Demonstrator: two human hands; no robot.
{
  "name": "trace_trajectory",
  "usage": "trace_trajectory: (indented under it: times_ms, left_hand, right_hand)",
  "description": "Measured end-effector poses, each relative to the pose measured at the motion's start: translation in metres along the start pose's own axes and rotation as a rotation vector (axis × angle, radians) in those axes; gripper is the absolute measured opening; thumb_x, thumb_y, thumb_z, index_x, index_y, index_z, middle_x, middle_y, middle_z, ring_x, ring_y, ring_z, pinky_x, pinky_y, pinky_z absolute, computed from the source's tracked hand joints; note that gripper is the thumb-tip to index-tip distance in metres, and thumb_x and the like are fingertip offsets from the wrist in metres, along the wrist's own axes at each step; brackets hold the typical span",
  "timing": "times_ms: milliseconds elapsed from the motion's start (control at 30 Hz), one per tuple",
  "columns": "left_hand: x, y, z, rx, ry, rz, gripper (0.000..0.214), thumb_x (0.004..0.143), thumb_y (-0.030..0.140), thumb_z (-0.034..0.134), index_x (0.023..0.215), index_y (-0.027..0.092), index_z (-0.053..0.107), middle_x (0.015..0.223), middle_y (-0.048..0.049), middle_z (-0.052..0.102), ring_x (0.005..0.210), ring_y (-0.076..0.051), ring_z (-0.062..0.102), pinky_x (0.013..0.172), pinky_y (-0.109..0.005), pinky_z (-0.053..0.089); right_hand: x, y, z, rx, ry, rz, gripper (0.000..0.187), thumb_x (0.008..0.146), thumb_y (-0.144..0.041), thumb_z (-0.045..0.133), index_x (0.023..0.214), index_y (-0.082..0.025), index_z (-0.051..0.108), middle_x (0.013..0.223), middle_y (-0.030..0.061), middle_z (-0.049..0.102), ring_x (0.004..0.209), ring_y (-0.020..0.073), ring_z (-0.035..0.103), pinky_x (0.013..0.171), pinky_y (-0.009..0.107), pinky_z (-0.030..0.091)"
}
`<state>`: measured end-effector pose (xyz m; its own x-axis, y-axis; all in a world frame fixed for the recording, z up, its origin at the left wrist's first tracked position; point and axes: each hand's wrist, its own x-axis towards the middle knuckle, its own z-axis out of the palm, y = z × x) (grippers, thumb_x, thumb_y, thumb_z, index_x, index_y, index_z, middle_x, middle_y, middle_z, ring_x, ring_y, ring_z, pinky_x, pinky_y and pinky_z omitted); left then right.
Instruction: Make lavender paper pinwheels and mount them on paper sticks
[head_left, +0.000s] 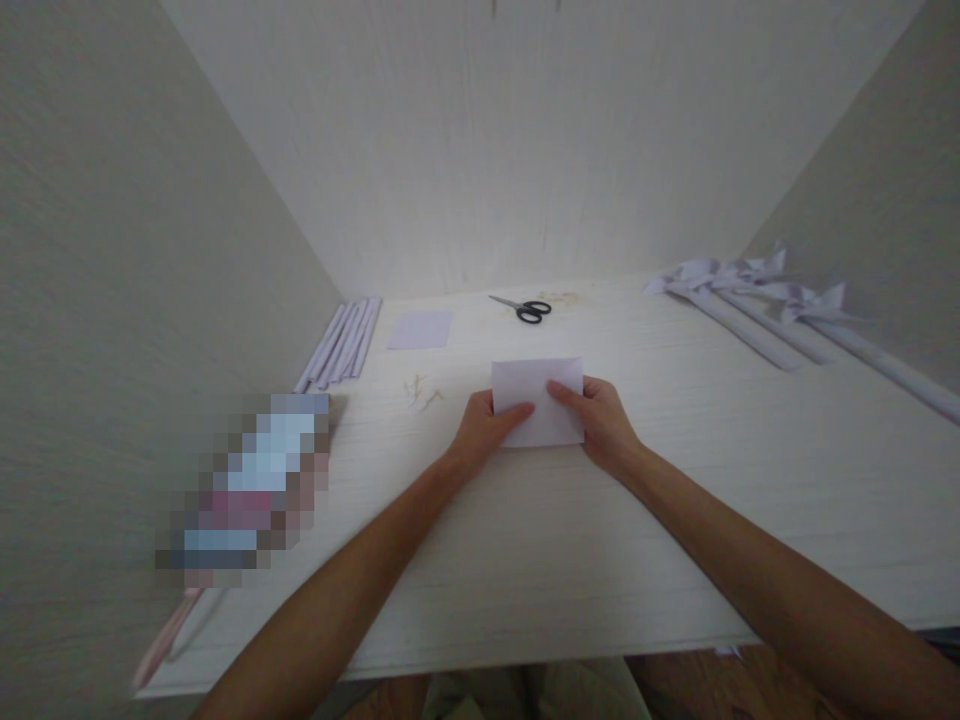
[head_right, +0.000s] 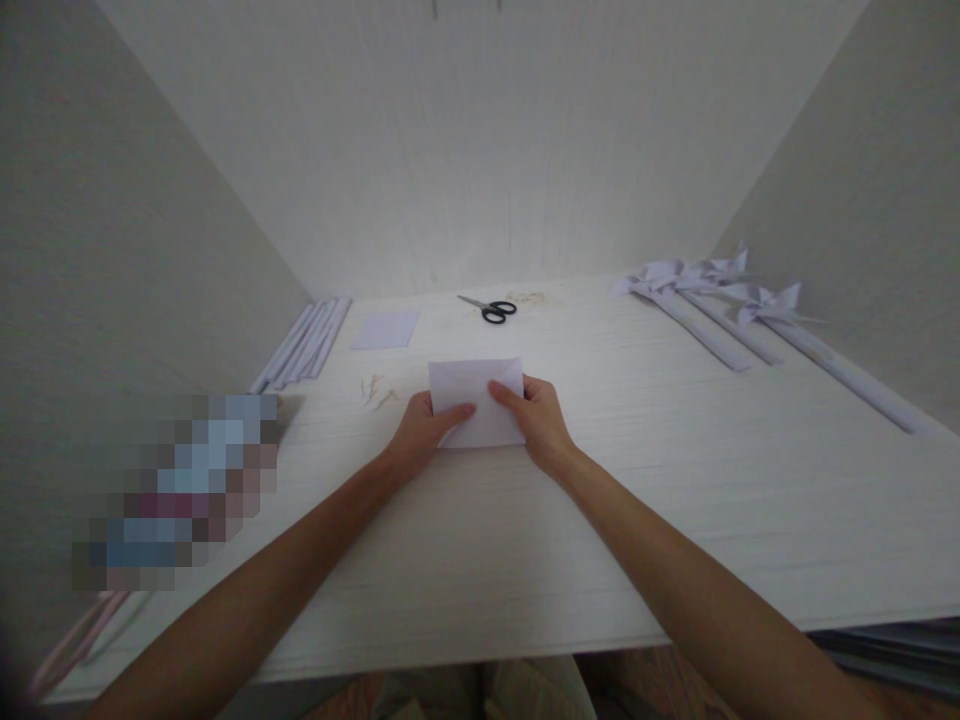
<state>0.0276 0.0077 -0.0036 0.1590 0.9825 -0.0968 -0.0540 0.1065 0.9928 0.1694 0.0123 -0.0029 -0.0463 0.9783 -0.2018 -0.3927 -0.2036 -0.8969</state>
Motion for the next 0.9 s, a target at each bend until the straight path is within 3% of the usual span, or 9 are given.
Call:
trace_trajectory:
  times_ms: [700,900]
  left_hand:
    - [0.0011,-0.0016,-0.0021,0.116,0.028,-0.004,0.031,0.058,0.037,0.067,0.073,0.01,0.066,0.07,-0.0058,0.066,0.061,-0.015,0.058,0.057,-0.026,0.046]
    - [-0.0012,0.0023,0.0004,0.094,0.075,-0.019,0.033,0.058,0.035,0.068,0.079,0.011,0.066,0.078,-0.0074,0.068,0.068,-0.017,0.06,0.061,-0.027,0.048]
  right_hand:
    - [0.0013,0.0022,-0.0014,-0.058,-0.006,-0.023,0.022,0.055,-0.033,0.071,0.066,-0.015,0.064,0.06,0.0018,0.066,0.048,0.0133,0.056,0.051,0.028,0.045]
    - [0.0021,0.0041,-0.003,-0.087,-0.042,-0.05,0.023,0.057,-0.032,0.07,0.072,-0.015,0.066,0.066,0.0031,0.067,0.053,0.0148,0.058,0.055,0.029,0.046]
